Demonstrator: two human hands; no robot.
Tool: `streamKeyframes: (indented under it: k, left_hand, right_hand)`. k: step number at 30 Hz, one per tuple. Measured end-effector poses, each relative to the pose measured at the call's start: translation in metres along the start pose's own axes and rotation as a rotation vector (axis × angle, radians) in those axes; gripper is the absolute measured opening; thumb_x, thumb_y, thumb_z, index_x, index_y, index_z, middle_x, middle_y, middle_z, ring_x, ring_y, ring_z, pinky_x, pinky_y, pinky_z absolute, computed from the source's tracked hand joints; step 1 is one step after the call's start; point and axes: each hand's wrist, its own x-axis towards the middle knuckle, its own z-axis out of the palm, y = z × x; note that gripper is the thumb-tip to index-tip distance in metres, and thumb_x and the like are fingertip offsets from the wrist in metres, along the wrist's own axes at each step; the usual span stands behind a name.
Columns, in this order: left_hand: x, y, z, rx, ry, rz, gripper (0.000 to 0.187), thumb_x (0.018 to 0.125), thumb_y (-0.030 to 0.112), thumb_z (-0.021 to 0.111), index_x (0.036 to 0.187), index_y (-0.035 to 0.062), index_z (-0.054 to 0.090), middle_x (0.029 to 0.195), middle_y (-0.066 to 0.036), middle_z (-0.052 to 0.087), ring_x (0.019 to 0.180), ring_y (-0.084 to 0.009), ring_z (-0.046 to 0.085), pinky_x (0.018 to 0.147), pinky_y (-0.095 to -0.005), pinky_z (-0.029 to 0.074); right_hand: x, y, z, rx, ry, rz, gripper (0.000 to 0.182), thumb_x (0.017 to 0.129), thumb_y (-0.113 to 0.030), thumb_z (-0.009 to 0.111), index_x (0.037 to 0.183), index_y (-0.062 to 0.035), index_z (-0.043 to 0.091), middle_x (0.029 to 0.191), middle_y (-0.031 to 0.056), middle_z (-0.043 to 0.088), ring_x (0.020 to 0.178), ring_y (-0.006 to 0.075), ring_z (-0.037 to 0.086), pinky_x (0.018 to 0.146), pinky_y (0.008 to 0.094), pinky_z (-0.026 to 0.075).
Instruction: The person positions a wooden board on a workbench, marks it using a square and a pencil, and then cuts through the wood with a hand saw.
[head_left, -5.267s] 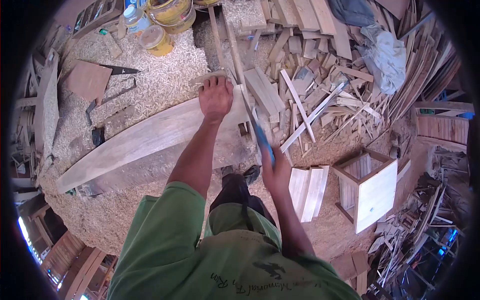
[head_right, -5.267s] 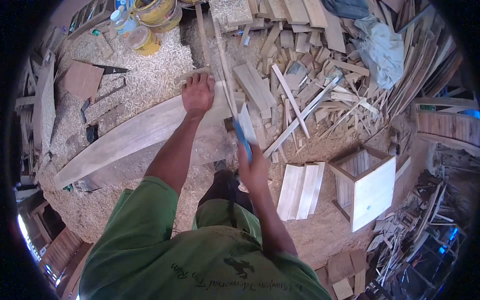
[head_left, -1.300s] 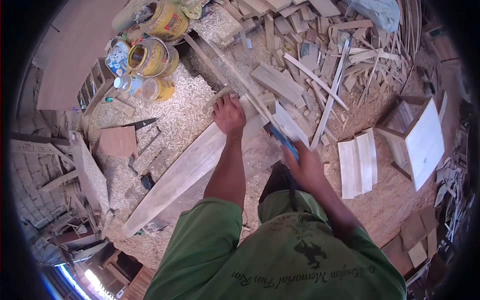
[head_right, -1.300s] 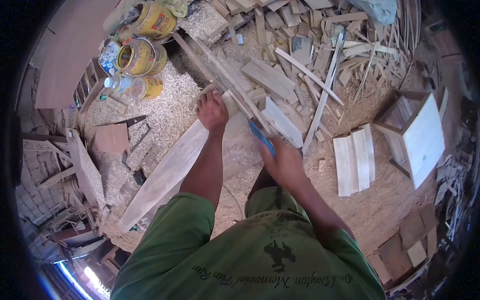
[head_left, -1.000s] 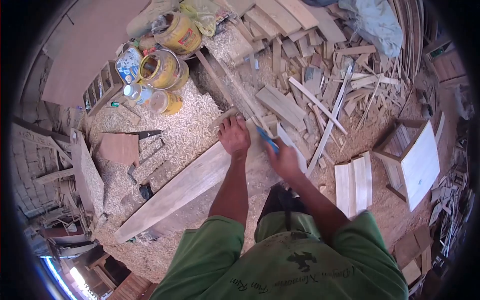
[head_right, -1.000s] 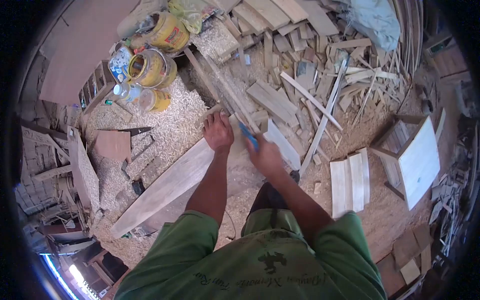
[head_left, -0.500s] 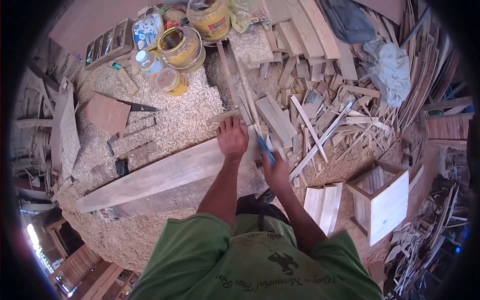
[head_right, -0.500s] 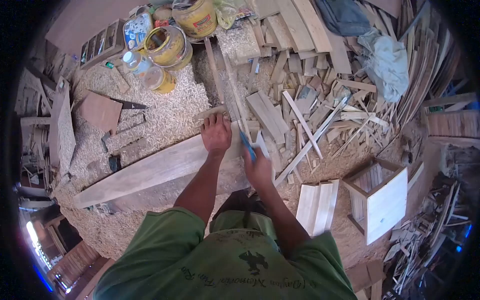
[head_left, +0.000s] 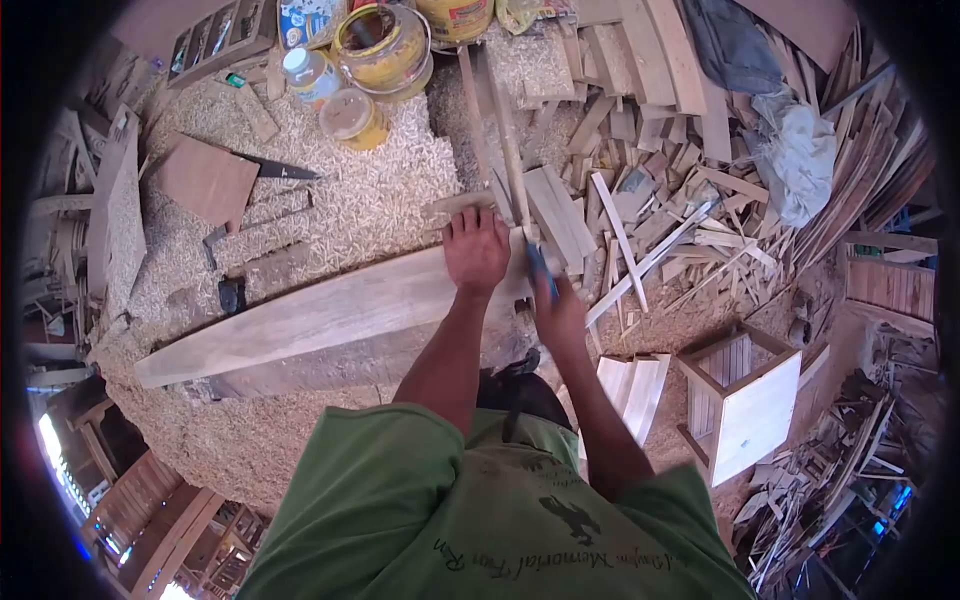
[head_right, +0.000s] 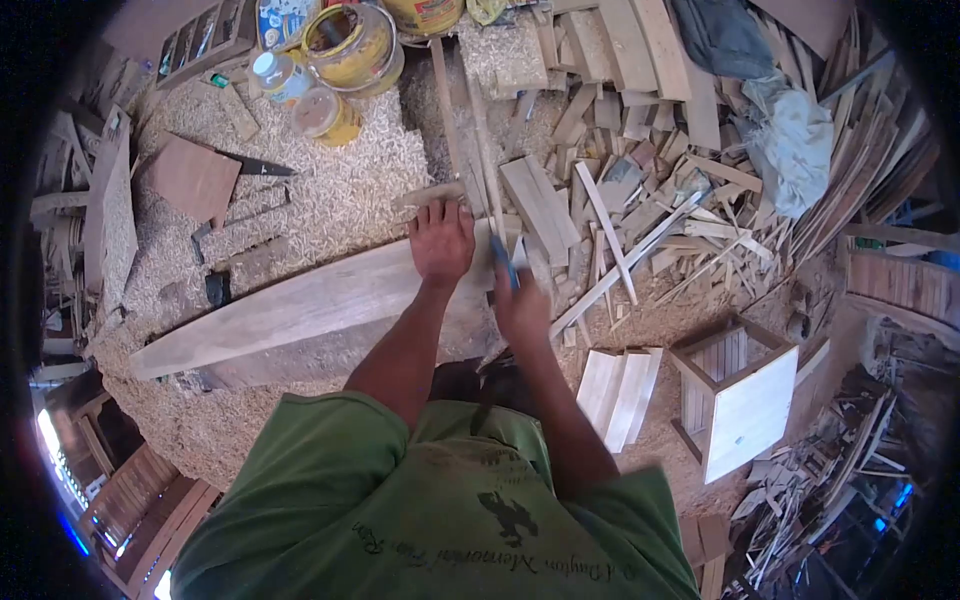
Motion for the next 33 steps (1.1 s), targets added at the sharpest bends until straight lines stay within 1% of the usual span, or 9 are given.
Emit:
streamKeyframes:
  k: [4,9,13,17,20,21,24,28,33]
  left_hand:
    - [-0.014,-0.001,-0.005,-0.021,-0.044,0.013,0.030,0.104,0.034,0.056,0.114,0.0094,0.070,0.116,-0.014,0.065,0.112,-0.0339,0.060,0.097,-0.0508,0.047]
    - [-0.002,0.003,-0.002,-0.029,0.028,-0.002,0.030,0.104,0.033,0.055,0.113,0.0085,0.070,0.114,-0.015,0.065,0.112,-0.0349,0.061,0.097,-0.0521,0.047]
    - [0.003,0.001,0.000,-0.025,-0.007,-0.015,0.030,0.105,0.033,0.054,0.111,0.0090,0.071,0.115,-0.015,0.065,0.112,-0.0350,0.062,0.097,-0.0519,0.047]
    - [0.008,0.000,-0.003,-0.025,0.029,0.000,0.031,0.106,0.034,0.053,0.110,0.0093,0.071,0.113,-0.015,0.066,0.110,-0.0353,0.062,0.096,-0.0521,0.048]
    - [0.011,0.001,-0.007,-0.033,0.013,0.022,0.029,0.105,0.032,0.054,0.110,0.0095,0.071,0.111,-0.014,0.066,0.109,-0.0354,0.063,0.095,-0.0522,0.048]
    - [0.006,0.001,-0.006,-0.037,0.018,0.018,0.029,0.104,0.032,0.054,0.110,0.0096,0.071,0.111,-0.014,0.066,0.108,-0.0353,0.063,0.095,-0.0521,0.048]
    - [0.001,0.003,-0.004,-0.026,0.039,0.005,0.027,0.103,0.031,0.056,0.110,0.0095,0.071,0.109,-0.013,0.066,0.106,-0.0353,0.063,0.093,-0.0516,0.048]
    - [0.004,0.000,-0.002,-0.026,0.099,0.026,0.027,0.102,0.030,0.056,0.109,0.0092,0.071,0.106,-0.013,0.066,0.104,-0.0347,0.063,0.093,-0.0509,0.048]
    - [0.001,0.000,-0.004,-0.047,0.041,0.007,0.027,0.103,0.032,0.056,0.110,0.0095,0.070,0.106,-0.013,0.065,0.105,-0.0351,0.064,0.092,-0.0538,0.050]
  right_hand:
    - [0.037,-0.042,-0.011,-0.075,-0.083,0.003,0.045,0.109,-0.041,0.058,0.108,0.0033,0.068,0.089,0.0382,0.068,0.091,0.0599,0.067,0.074,0.0641,0.053]
    - [-0.134,-0.054,-0.131,0.001,-0.190,0.263,0.037,0.109,-0.031,0.062,0.124,0.0014,0.069,0.085,0.0269,0.075,0.085,0.0423,0.079,0.071,0.0504,0.059]
    - [-0.076,0.005,-0.053,-0.079,-0.068,0.134,0.042,0.108,-0.038,0.063,0.119,0.0020,0.070,0.081,0.0293,0.073,0.075,0.0496,0.074,0.066,0.0528,0.058]
    - [0.026,-0.021,0.004,-0.081,-0.020,-0.031,0.042,0.109,-0.038,0.060,0.113,0.0027,0.067,0.083,0.0342,0.069,0.082,0.0550,0.070,0.068,0.0582,0.052]
    - [-0.055,-0.035,-0.055,-0.010,-0.047,0.069,0.041,0.109,-0.037,0.061,0.116,0.0030,0.067,0.083,0.0325,0.070,0.080,0.0526,0.072,0.067,0.0549,0.054]
    - [-0.093,-0.051,-0.093,0.026,-0.169,0.254,0.041,0.109,-0.035,0.061,0.121,0.0039,0.066,0.084,0.0301,0.072,0.080,0.0477,0.075,0.068,0.0515,0.056]
    - [-0.184,-0.057,-0.151,0.006,-0.135,0.282,0.036,0.108,-0.029,0.062,0.126,0.0006,0.069,0.081,0.0230,0.073,0.080,0.0345,0.079,0.069,0.0460,0.059]
    - [-0.098,0.004,-0.066,-0.085,-0.095,0.180,0.034,0.107,-0.030,0.063,0.120,0.0012,0.069,0.081,0.0256,0.072,0.075,0.0447,0.075,0.066,0.0516,0.057]
    - [0.000,-0.034,-0.019,-0.035,-0.038,0.009,0.043,0.108,-0.038,0.061,0.114,0.0033,0.070,0.077,0.0273,0.072,0.075,0.0511,0.071,0.065,0.0547,0.053]
